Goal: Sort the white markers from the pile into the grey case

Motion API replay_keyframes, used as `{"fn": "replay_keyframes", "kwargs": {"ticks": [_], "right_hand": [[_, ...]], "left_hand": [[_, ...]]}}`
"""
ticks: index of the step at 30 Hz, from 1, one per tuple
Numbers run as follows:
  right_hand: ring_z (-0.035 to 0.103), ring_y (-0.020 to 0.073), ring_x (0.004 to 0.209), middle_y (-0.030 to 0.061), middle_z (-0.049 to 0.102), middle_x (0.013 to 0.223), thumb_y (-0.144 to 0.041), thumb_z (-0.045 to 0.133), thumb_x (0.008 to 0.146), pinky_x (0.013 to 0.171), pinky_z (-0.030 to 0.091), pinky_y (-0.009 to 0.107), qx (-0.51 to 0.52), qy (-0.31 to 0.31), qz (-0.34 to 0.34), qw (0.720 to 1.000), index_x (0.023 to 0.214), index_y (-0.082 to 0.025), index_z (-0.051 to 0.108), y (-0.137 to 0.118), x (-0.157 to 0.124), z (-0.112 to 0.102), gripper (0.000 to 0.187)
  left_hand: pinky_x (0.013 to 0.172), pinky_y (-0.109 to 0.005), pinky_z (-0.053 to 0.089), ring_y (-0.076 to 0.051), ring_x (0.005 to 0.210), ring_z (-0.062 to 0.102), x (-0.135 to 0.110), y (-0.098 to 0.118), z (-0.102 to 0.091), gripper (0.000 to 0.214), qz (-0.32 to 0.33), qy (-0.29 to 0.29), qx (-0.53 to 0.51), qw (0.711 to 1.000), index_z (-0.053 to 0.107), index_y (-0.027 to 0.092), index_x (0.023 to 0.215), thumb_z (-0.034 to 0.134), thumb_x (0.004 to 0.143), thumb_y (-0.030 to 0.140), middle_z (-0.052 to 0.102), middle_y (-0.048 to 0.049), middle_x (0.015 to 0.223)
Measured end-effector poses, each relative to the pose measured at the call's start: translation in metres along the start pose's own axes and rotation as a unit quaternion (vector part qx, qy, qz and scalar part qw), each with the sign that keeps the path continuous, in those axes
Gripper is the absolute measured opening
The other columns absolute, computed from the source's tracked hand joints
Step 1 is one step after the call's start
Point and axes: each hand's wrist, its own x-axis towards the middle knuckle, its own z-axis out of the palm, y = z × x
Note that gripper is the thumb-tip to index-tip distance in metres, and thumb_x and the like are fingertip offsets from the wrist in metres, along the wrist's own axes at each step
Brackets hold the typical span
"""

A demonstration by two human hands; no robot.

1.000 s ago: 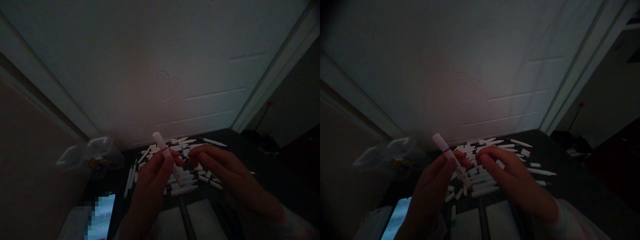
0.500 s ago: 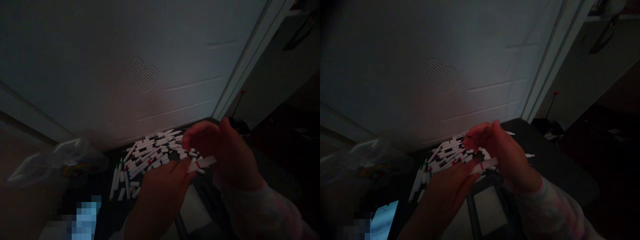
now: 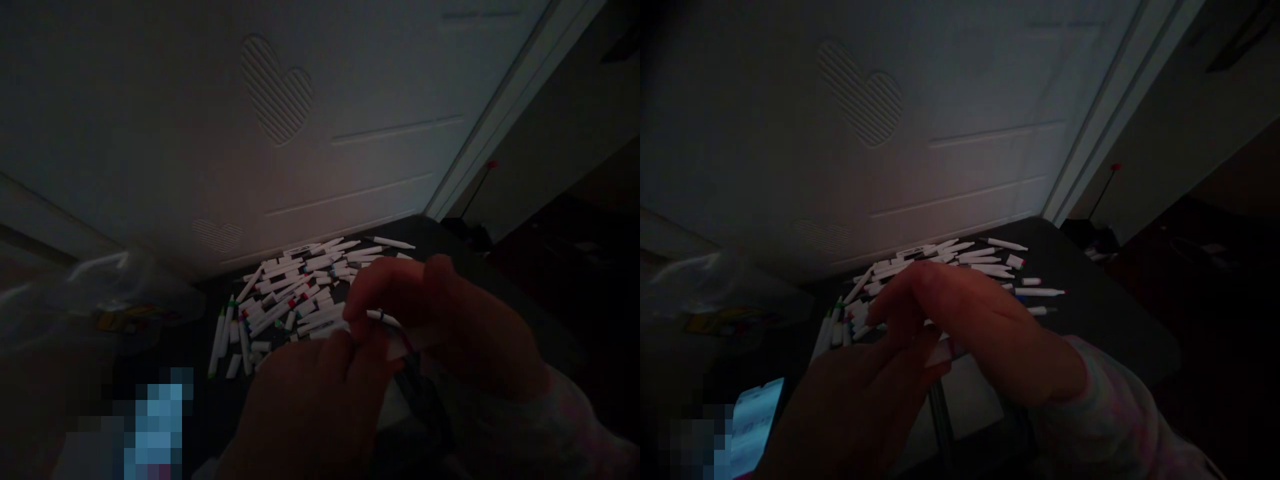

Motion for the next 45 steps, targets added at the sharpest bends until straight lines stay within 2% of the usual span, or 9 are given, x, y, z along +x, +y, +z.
{"fn": "replay_keyframes", "kwargs": {"ticks": [15,22,25,28,31,33,35,39,45], "right_hand": [[0.059,0.0156,0.068,0.0024,0.062,0.075,-0.050,0.042,0.082,0.056,0.048,0.025,-0.019,0.010,0.051,0.998,0.078,-0.021,0.065,-0.005,-0.001,0.002,0.037],[0.056,0.0131,0.066,0.0017,0.058,0.069,-0.050,0.035,0.084,0.060,0.047,0.027,0.048,0.063,-0.003,0.997,0.076,-0.021,0.062,0.001,0.015,-0.002,0.041],[0.057,0.0135,0.069,0.0007,0.058,0.075,-0.048,0.036,0.084,0.061,0.046,0.027,0.076,0.143,-0.059,0.985,0.078,-0.024,0.060,-0.001,0.018,-0.007,0.035],[0.057,0.0141,0.073,-0.0007,0.060,0.080,-0.040,0.048,0.080,0.063,0.046,0.028,0.020,0.204,-0.093,0.974,0.084,-0.027,0.060,-0.001,0.016,-0.013,0.018],[0.057,0.0135,0.072,-0.0009,0.061,0.079,-0.032,0.057,0.075,0.061,0.047,0.026,-0.021,0.197,-0.082,0.977,0.085,-0.026,0.061,0.002,0.013,-0.015,0.012],[0.058,0.0126,0.068,-0.0014,0.061,0.075,-0.031,0.058,0.075,0.057,0.047,0.025,-0.030,0.179,-0.069,0.981,0.086,-0.025,0.061,0.004,0.011,-0.014,0.012],[0.058,0.0117,0.064,-0.0022,0.060,0.071,-0.031,0.058,0.076,0.052,0.047,0.023,-0.025,0.168,-0.064,0.983,0.087,-0.025,0.061,0.005,0.011,-0.013,0.013],[0.057,0.0106,0.059,-0.0028,0.059,0.067,-0.030,0.059,0.075,0.049,0.047,0.023,-0.026,0.172,-0.064,0.983,0.087,-0.026,0.063,0.004,0.012,-0.015,0.013],[0.058,0.0114,0.059,-0.0017,0.062,0.069,-0.029,0.059,0.075,0.049,0.047,0.023,-0.035,0.180,-0.058,0.981,0.088,-0.025,0.063,0.002,0.012,-0.017,0.014]], "left_hand": [[0.038,-0.025,0.012,-0.013,0.037,0.045,0.003,0.001,0.003,0.017,-0.016,-0.112,-0.078,0.991,0.061,0.022,0.080,0.044,0.080,0.024,0.059,-0.0026,0.056],[0.047,-0.024,0.027,-0.013,0.053,0.050,0.007,0.003,0.010,0.023,-0.148,-0.107,-0.238,0.954,0.057,0.021,0.089,0.038,0.086,0.033,0.062,-0.0033,0.070],[0.051,-0.022,0.032,-0.010,0.057,0.047,0.011,0.001,0.012,0.022,-0.246,-0.113,-0.444,0.854,0.055,0.021,0.084,0.038,0.086,0.034,0.056,0.0003,0.067],[0.043,-0.018,0.027,-0.005,0.045,0.034,0.013,-0.002,0.009,0.020,-0.331,-0.107,-0.673,0.652,0.052,0.019,0.083,0.040,0.086,0.035,0.045,0.0038,0.061],[0.037,-0.015,0.023,-0.002,0.041,0.029,0.014,-0.005,0.006,0.014,-0.319,-0.114,-0.824,0.455,0.048,0.017,0.082,0.043,0.084,0.031,0.043,0.0040,0.061],[0.036,-0.014,0.022,-0.002,0.039,0.030,0.014,-0.005,0.006,0.012,-0.295,-0.112,-0.868,0.384,0.048,0.017,0.084,0.040,0.085,0.026,0.044,0.0036,0.059],[0.035,-0.014,0.023,-0.003,0.037,0.031,0.015,-0.004,0.008,0.017,-0.274,-0.104,-0.890,0.348,0.049,0.017,0.093,0.036,0.086,0.024,0.045,0.0035,0.056],[0.035,-0.017,0.028,-0.006,0.037,0.037,0.016,-0.001,0.016,0.030,-0.257,-0.098,-0.893,0.356,0.048,0.013,0.108,0.033,0.087,0.027,0.049,0.0017,0.052],[0.042,-0.019,0.035,-0.006,0.047,0.046,0.010,-0.002,0.017,0.027,-0.293,-0.124,-0.809,0.495,0.060,0.014,0.090,0.042,0.085,0.034,0.057,-0.0017,0.067]]}}
